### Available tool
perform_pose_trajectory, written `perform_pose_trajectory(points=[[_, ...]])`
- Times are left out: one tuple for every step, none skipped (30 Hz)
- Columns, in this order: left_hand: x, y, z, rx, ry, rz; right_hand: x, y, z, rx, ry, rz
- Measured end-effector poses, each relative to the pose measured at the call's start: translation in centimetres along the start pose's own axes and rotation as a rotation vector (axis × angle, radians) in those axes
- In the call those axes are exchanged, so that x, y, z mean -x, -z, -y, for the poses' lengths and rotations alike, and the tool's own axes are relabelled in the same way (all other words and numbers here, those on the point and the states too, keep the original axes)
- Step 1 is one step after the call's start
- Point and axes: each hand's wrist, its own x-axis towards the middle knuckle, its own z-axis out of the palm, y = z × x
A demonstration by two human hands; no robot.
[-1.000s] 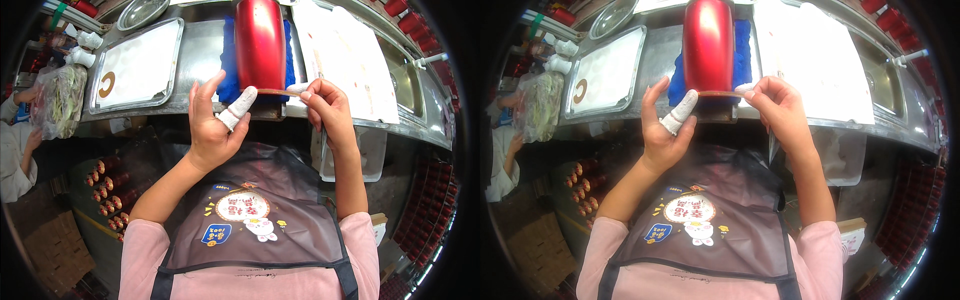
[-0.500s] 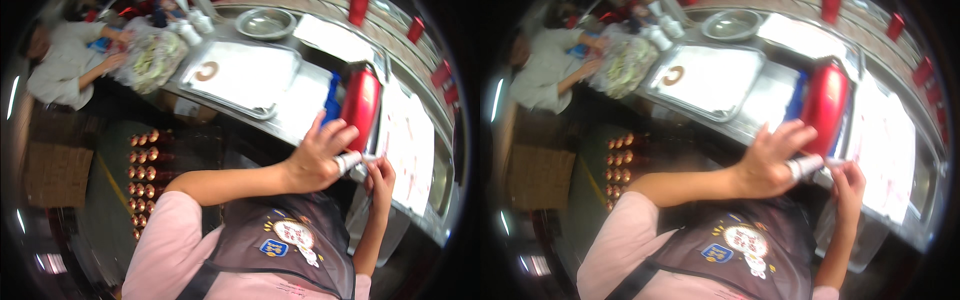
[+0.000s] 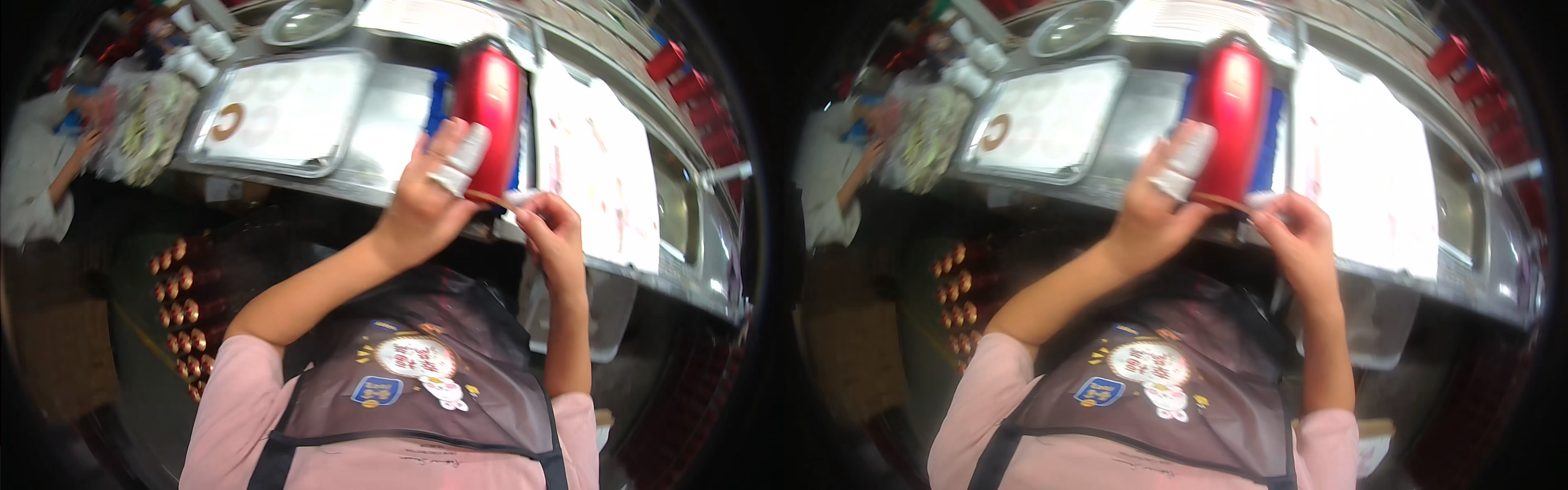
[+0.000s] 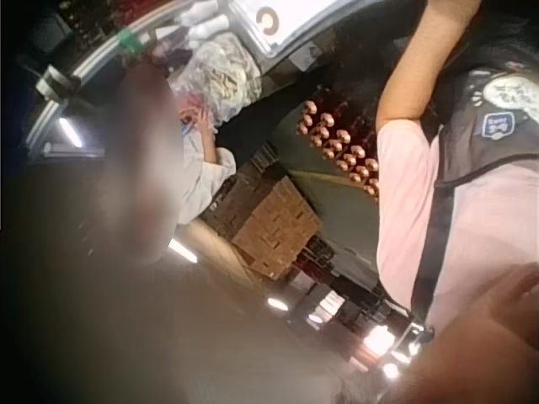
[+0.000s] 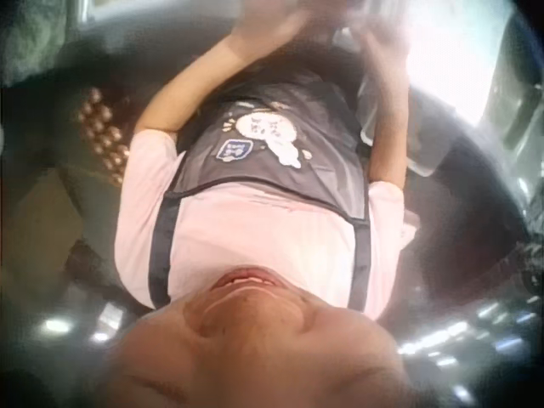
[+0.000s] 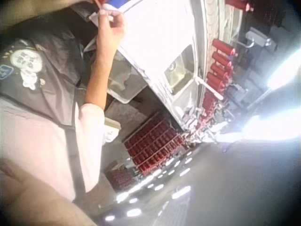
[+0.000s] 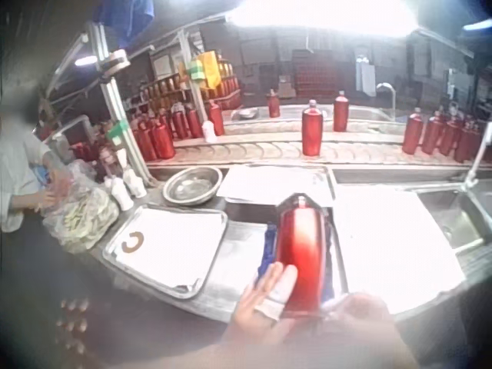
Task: The person applies a gold circular sticker to the neck of a red bottle, then uses a black tool to smooth it. They then apply a long rectangular label to the body of the bottle, smoothing it with their fingers. Finally, they place the finished bottle on a nearby rack.
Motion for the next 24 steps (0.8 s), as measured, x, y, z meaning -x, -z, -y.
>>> perform_pose_trajectory(points=[[0.4, 0.4, 0.0, -0.017, 0.036, 0.022, 0.3, -0.1, 0.3, -0.026, -0.056, -0.001], [0.9, 0.9, -0.1, 0.002, 0.03, 0.037, 0.4, -0.3, 0.6, -0.043, -0.019, -0.002], [1.4, 1.4, -0.3, 0.005, 0.076, 0.063, 0.6, -0.4, 0.9, -0.061, 0.019, 0.009], [1.9, 1.8, -0.4, 0.01, 0.062, 0.038, 0.8, -0.5, 1.3, -0.077, 0.024, -0.013], [2.3, 2.1, -0.5, -0.002, 0.045, 0.041, 0.9, -0.5, 1.5, -0.093, 0.025, -0.016], [2.8, 2.3, -0.5, -0.016, 0.04, 0.052, 1.1, -0.4, 1.8, -0.112, 0.026, -0.014], [3.2, 2.4, -0.4, -0.014, 0.011, 0.038, 1.2, -0.4, 2.0, -0.111, 0.037, -0.015], [3.6, 2.4, -0.3, -0.031, 0.047, 0.075, 1.3, -0.3, 2.1, -0.111, 0.05, -0.013], [3.9, 2.3, -0.2, -0.03, 0.06, 0.084, 1.3, -0.2, 2.2, -0.11, 0.062, -0.009], [4.1, 2.2, -0.1, -0.028, 0.062, 0.091, 1.4, -0.1, 2.2, -0.111, 0.058, -0.012], [4.2, 2.1, 0.0, -0.039, 0.063, 0.09, 1.4, 0.0, 2.1, -0.105, 0.055, -0.024], [4.2, 2.0, 0.1, -0.046, 0.054, 0.088, 1.3, 0.0, 2.0, -0.097, 0.051, -0.035], [4.2, 1.9, 0.1, -0.05, 0.06, 0.084, 1.2, 0.1, 1.9, -0.086, 0.048, -0.045], [4.1, 1.9, 0.1, -0.07, 0.026, 0.093, 1.1, 0.1, 1.8, -0.111, 0.051, -0.041], [3.9, 1.9, 0.0, -0.09, 0.009, 0.102, 1.0, 0.2, 1.6, -0.116, 0.034, -0.039], [3.8, 1.9, -0.1, -0.106, -0.01, 0.101, 1.0, 0.3, 1.5, -0.121, 0.017, -0.035], [3.5, 2.0, -0.2, -0.124, -0.02, 0.112, 0.9, 0.3, 1.4, -0.124, 0.006, -0.037], [3.3, 2.0, -0.4, -0.139, -0.031, 0.115, 0.8, 0.4, 1.2, -0.129, 0.001, -0.029], [3.1, 2.1, -0.6, -0.153, -0.042, 0.117, 0.8, 0.4, 1.1, -0.132, 0.002, -0.03], [2.8, 2.2, -0.8, -0.17, -0.059, 0.124, 0.8, 0.5, 1.0, -0.134, 0.004, -0.032], [2.6, 2.3, -0.9, -0.187, -0.076, 0.129, 0.8, 0.5, 0.9, -0.136, -0.005, -0.03], [2.4, 2.4, -1.2, -0.204, -0.084, 0.137, 0.7, 0.5, 0.8, -0.137, -0.015, -0.027], [2.1, 2.5, -1.4, -0.232, -0.103, 0.13, 0.7, 0.5, 0.7, -0.139, -0.025, -0.024], [1.8, 2.5, -1.7, -0.259, -0.116, 0.125, 0.7, 0.5, 0.6, -0.127, -0.013, -0.032]])
